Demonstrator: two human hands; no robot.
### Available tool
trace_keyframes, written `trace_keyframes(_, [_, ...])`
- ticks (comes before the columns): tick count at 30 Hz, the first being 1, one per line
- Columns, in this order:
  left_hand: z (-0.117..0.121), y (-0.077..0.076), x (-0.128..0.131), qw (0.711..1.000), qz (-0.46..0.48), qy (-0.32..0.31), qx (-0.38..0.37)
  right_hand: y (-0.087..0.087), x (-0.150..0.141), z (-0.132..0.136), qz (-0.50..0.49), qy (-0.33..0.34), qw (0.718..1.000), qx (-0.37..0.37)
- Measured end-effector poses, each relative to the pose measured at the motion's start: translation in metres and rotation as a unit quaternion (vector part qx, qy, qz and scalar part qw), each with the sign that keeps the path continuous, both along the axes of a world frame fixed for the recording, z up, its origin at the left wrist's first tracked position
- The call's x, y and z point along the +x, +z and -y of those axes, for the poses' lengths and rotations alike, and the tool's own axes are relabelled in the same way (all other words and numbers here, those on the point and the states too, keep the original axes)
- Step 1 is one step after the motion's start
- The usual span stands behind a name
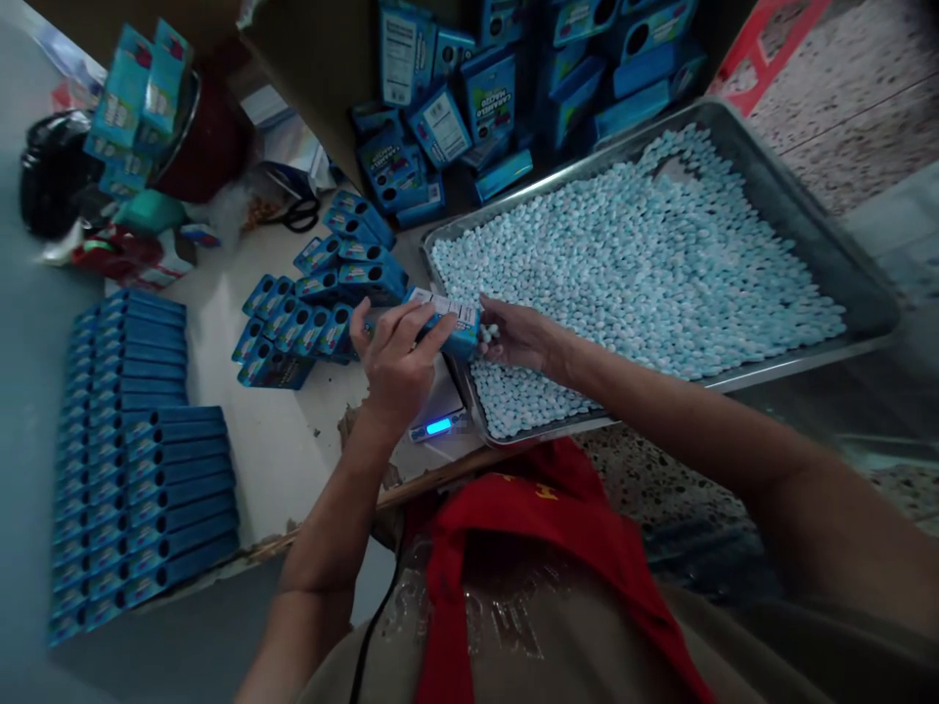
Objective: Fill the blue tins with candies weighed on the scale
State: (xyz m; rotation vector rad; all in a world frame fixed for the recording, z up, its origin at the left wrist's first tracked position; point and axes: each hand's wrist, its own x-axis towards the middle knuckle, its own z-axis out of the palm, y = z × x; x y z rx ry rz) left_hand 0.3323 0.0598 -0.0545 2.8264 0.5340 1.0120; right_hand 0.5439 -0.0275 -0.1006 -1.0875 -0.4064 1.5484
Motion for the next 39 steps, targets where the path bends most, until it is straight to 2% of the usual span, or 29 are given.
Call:
trace_keyframes(2, [-0.004, -0.008, 0.005, 1.0, 0.015, 0.004, -0.024, 0.003, -0.002, -0.001, -0.032, -0.034, 0.998, -0.04])
trace_keyframes(4, [-0.008, -0.016, 0.007, 0.998, 0.03, 0.039, -0.041, 0.009, -0.001, 0.0, -0.06, -0.066, 0.994, -0.071])
trace_keyframes(6, [-0.012, -0.024, 0.004, 0.994, 0.06, 0.061, -0.067, 0.016, 0.002, 0.003, -0.078, -0.073, 0.991, -0.087])
trace_keyframes(8, [-0.014, -0.032, -0.005, 0.984, 0.103, 0.065, -0.13, 0.02, 0.007, 0.006, -0.092, -0.057, 0.989, -0.102])
trace_keyframes(10, [-0.013, -0.041, -0.019, 0.959, 0.154, 0.083, -0.222, 0.021, 0.011, 0.009, -0.081, -0.032, 0.99, -0.108])
trace_keyframes(14, [0.002, -0.059, -0.056, 0.879, 0.21, 0.124, -0.41, 0.017, 0.018, 0.016, -0.002, 0.006, 0.996, -0.09])
trace_keyframes(17, [0.021, -0.071, -0.08, 0.847, 0.193, 0.123, -0.48, 0.018, 0.027, 0.023, 0.133, 0.013, 0.991, -0.024])
trace_keyframes(19, [0.032, -0.079, -0.09, 0.846, 0.174, 0.131, -0.487, 0.022, 0.033, 0.027, 0.282, 0.015, 0.958, 0.049])
trace_keyframes(22, [0.042, -0.09, -0.097, 0.859, 0.144, 0.142, -0.471, 0.026, 0.041, 0.032, 0.455, 0.017, 0.883, 0.113])
trace_keyframes(25, [0.041, -0.094, -0.108, 0.878, 0.142, 0.103, -0.446, 0.022, 0.045, 0.032, 0.544, -0.02, 0.831, 0.11])
trace_keyframes(27, [0.035, -0.092, -0.12, 0.887, 0.161, 0.058, -0.429, 0.015, 0.047, 0.029, 0.574, -0.042, 0.814, 0.086])
trace_keyframes(29, [0.025, -0.089, -0.135, 0.894, 0.183, 0.05, -0.407, 0.009, 0.049, 0.026, 0.594, -0.042, 0.801, 0.058])
trace_keyframes(31, [0.012, -0.088, -0.151, 0.901, 0.189, 0.091, -0.38, 0.008, 0.05, 0.025, 0.64, -0.014, 0.768, 0.027])
trace_keyframes(33, [-0.003, -0.089, -0.162, 0.913, 0.165, 0.143, -0.343, 0.014, 0.05, 0.027, 0.697, 0.038, 0.716, 0.001])
trace_keyframes(34, [-0.012, -0.091, -0.166, 0.922, 0.147, 0.159, -0.321, 0.02, 0.049, 0.03, 0.72, 0.07, 0.691, -0.009])
trace_keyframes(36, [-0.028, -0.097, -0.169, 0.939, 0.105, 0.175, -0.278, 0.033, 0.046, 0.037, 0.743, 0.121, 0.658, -0.024])
trace_keyframes(39, [-0.044, -0.109, -0.168, 0.947, 0.051, 0.205, -0.243, 0.054, 0.037, 0.046, 0.767, 0.221, 0.599, -0.056])
